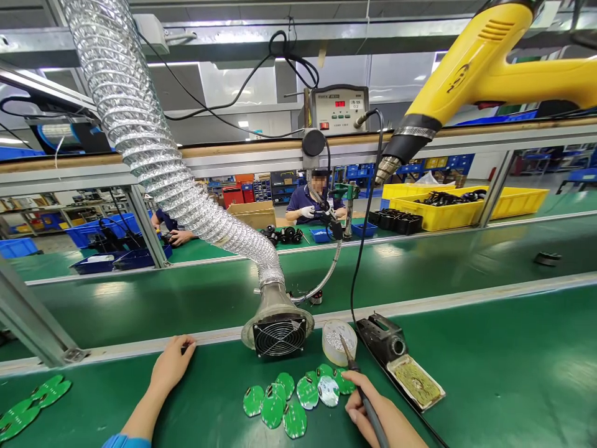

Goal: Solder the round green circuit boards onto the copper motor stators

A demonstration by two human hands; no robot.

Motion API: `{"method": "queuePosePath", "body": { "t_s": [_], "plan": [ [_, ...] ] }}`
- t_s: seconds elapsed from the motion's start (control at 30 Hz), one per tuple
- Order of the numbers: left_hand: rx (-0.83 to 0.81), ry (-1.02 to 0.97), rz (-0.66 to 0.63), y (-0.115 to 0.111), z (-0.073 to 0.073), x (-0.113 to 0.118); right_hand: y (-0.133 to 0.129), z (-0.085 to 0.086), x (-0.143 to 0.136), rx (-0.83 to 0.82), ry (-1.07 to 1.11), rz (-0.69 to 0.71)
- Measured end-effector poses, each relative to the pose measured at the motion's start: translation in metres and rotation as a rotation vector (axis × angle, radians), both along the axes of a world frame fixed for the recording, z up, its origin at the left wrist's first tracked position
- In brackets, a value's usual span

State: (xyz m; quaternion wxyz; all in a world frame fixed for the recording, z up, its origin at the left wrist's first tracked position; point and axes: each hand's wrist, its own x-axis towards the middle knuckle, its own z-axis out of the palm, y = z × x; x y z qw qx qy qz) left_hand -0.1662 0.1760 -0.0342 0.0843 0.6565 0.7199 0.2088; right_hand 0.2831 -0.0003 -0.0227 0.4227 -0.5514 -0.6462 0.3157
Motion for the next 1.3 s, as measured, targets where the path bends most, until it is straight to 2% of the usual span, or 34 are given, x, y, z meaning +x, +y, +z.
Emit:
{"method": "queuePosePath", "body": {
  "t_s": [0.33,0.67,0.93,1.1,1.17,1.23,1.3],
  "plan": [
    [-0.009,0.006,0.003,0.001,-0.001,-0.001,0.001,-0.005,0.001,-0.029,-0.024,0.021],
    [-0.023,0.017,0.004,0.001,-0.001,-0.001,0.005,-0.016,0.004,0.049,0.006,0.022],
    [-0.033,0.018,0.016,-0.001,0.001,0.001,0.001,-0.008,0.002,0.07,0.05,0.005],
    [-0.046,0.021,0.008,-0.003,0.008,0.006,0.003,-0.004,0.0,0.055,0.038,-0.011],
    [-0.041,0.03,0.009,-0.004,0.013,0.01,0.005,-0.009,0.001,0.04,0.037,-0.005],
    [-0.031,0.044,0.021,-0.007,0.019,0.016,0.006,-0.021,0.002,0.037,0.059,-0.02],
    [-0.02,0.057,0.04,-0.012,0.025,0.023,0.007,-0.039,0.004,0.073,0.097,-0.114]
  ]
}}
